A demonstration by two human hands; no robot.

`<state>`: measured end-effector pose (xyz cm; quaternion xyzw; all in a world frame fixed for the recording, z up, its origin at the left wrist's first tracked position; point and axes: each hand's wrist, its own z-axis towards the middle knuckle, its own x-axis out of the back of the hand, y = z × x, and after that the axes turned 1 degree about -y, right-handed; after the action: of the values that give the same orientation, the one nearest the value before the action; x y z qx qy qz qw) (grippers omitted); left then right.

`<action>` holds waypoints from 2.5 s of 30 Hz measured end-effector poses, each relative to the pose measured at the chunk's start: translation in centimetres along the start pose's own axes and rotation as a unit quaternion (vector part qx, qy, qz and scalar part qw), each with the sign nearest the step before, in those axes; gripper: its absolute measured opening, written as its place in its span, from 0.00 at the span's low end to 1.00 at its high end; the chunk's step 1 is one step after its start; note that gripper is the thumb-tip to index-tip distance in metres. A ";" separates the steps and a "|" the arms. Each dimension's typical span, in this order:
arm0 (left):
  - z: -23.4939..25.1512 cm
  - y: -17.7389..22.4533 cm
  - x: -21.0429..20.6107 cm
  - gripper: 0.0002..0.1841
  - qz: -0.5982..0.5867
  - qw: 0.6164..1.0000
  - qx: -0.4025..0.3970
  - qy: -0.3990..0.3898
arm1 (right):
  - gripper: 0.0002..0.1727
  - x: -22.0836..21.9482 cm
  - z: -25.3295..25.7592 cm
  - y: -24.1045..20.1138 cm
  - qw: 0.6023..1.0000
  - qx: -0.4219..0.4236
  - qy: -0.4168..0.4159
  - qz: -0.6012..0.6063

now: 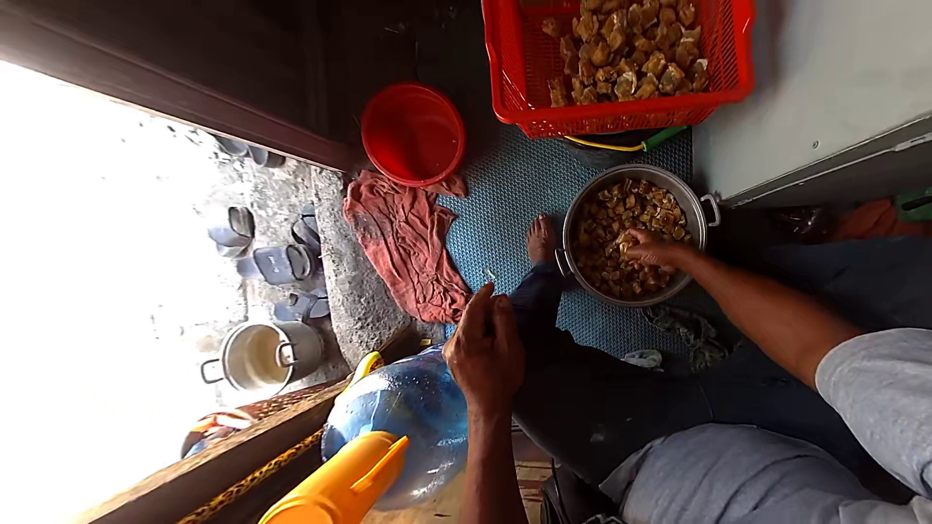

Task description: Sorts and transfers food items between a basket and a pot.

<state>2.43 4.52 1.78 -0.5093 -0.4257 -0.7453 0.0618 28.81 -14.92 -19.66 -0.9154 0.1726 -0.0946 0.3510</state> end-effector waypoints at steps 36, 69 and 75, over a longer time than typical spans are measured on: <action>0.0 0.0 -0.3 0.19 0.002 1.000 0.023 0.004 | 0.33 1.8 -11.6 -10.3 0.796 0.222 -0.193 0.529; -1.3 1.0 -0.5 0.19 0.016 0.999 -0.033 -0.016 | 0.31 4.3 -1.9 2.8 0.932 -0.003 0.134 -0.336; 5.2 5.6 -1.1 0.19 -0.206 0.977 -0.012 -0.060 | 0.34 0.9 -0.3 4.4 0.881 -0.033 0.160 -0.443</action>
<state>9.52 4.24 4.70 -0.4555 -0.5157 -0.7149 -0.1249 28.50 -18.47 -22.37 -0.8799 -0.1942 -0.3796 0.2095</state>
